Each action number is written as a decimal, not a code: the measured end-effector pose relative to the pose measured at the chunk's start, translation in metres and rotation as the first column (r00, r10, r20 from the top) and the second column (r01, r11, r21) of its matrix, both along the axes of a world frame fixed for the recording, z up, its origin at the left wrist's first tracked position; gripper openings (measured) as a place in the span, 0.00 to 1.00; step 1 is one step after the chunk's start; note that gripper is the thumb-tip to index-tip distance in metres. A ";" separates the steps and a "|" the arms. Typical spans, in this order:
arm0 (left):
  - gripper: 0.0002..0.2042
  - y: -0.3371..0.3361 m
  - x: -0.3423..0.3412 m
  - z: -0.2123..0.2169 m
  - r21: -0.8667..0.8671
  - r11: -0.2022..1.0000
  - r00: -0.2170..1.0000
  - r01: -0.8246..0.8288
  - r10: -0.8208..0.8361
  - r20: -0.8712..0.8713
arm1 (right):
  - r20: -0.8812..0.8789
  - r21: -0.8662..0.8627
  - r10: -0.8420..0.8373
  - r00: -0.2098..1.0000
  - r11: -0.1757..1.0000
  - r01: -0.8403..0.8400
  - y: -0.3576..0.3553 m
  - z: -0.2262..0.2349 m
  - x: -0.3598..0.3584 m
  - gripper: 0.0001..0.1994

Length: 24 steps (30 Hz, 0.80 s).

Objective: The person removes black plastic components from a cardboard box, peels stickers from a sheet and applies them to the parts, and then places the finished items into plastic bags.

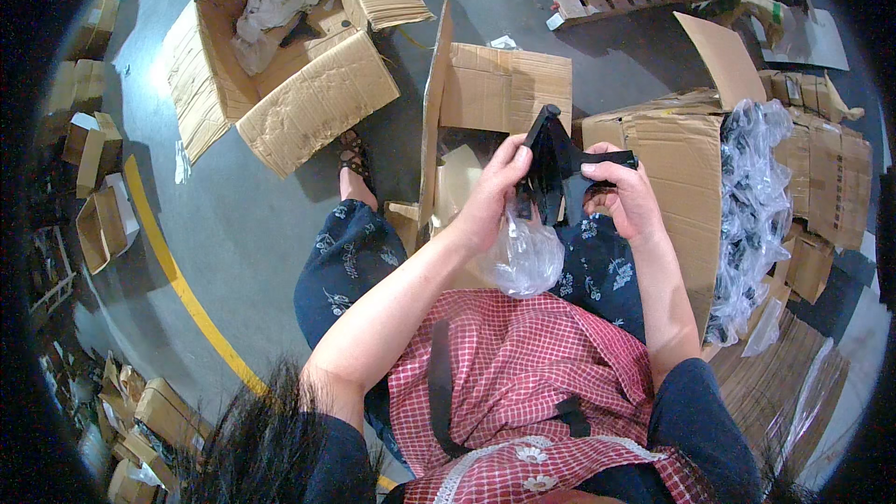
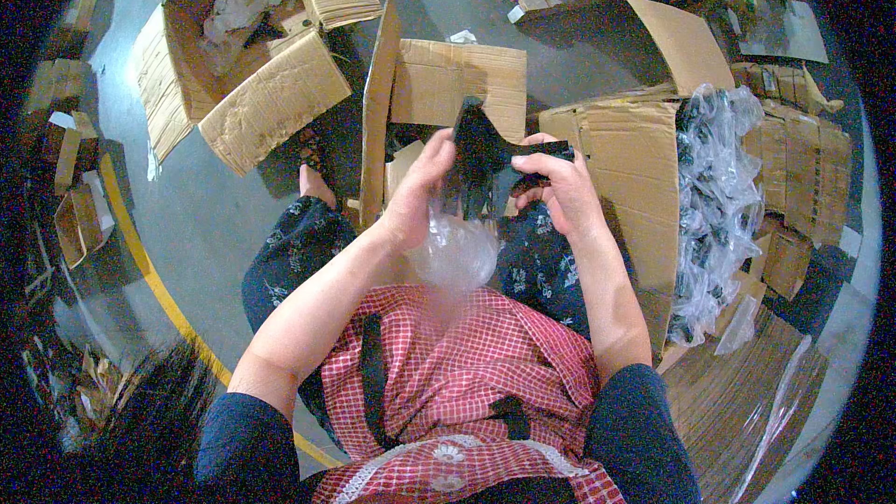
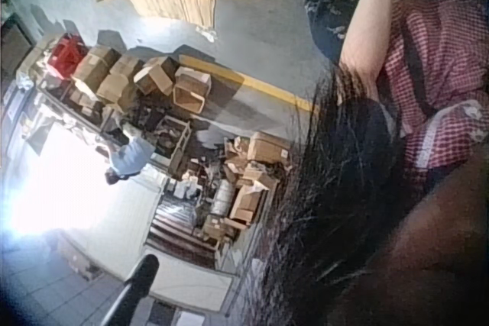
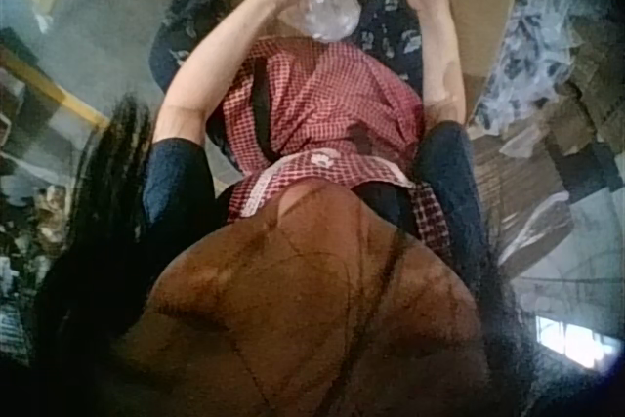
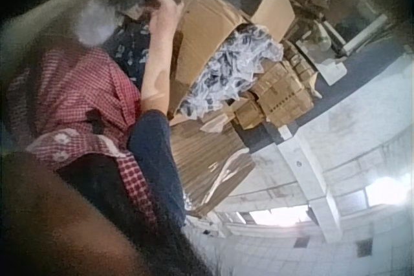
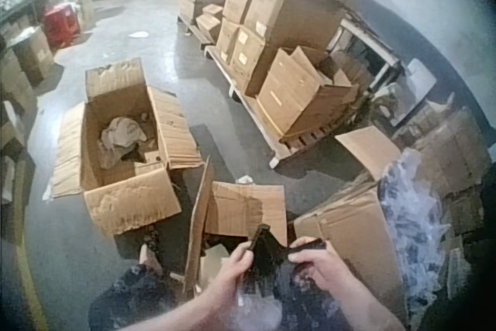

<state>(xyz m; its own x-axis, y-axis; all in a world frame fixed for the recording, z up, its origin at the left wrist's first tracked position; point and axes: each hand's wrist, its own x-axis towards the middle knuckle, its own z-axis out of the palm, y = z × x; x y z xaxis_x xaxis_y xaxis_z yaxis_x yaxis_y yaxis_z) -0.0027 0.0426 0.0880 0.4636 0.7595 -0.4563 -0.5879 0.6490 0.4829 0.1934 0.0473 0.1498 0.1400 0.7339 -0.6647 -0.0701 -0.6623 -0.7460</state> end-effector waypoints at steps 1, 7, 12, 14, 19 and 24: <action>0.24 -0.003 -0.001 0.000 0.005 0.997 0.997 0.071 -0.071 0.035 | -0.024 0.013 -0.041 0.999 0.999 0.041 -0.002 -0.002 -0.004 0.15; 0.32 -0.005 -0.005 -0.013 0.017 0.985 0.985 0.170 -0.170 0.001 | 0.181 0.032 0.137 0.974 0.989 -0.145 -0.006 -0.001 -0.011 0.12; 0.25 -0.002 -0.006 -0.008 -0.054 0.994 0.994 0.096 -0.098 -0.037 | 0.302 0.095 0.203 0.931 0.966 -0.241 -0.003 0.001 -0.007 0.11; 0.21 0.001 -0.010 -0.005 -0.043 0.995 0.994 0.095 -0.097 -0.043 | 0.234 0.157 0.117 0.965 0.975 -0.157 -0.002 0.005 -0.012 0.11; 0.17 0.003 -0.011 -0.014 0.021 0.999 0.999 0.033 -0.033 -0.003 | 0.153 0.203 0.040 0.987 0.977 -0.071 -0.003 0.001 -0.014 0.11; 0.17 0.004 -0.016 -0.009 -0.016 1.000 1.000 -0.011 0.011 0.022 | 0.110 0.224 -0.021 0.994 0.975 -0.005 -0.008 0.012 -0.020 0.12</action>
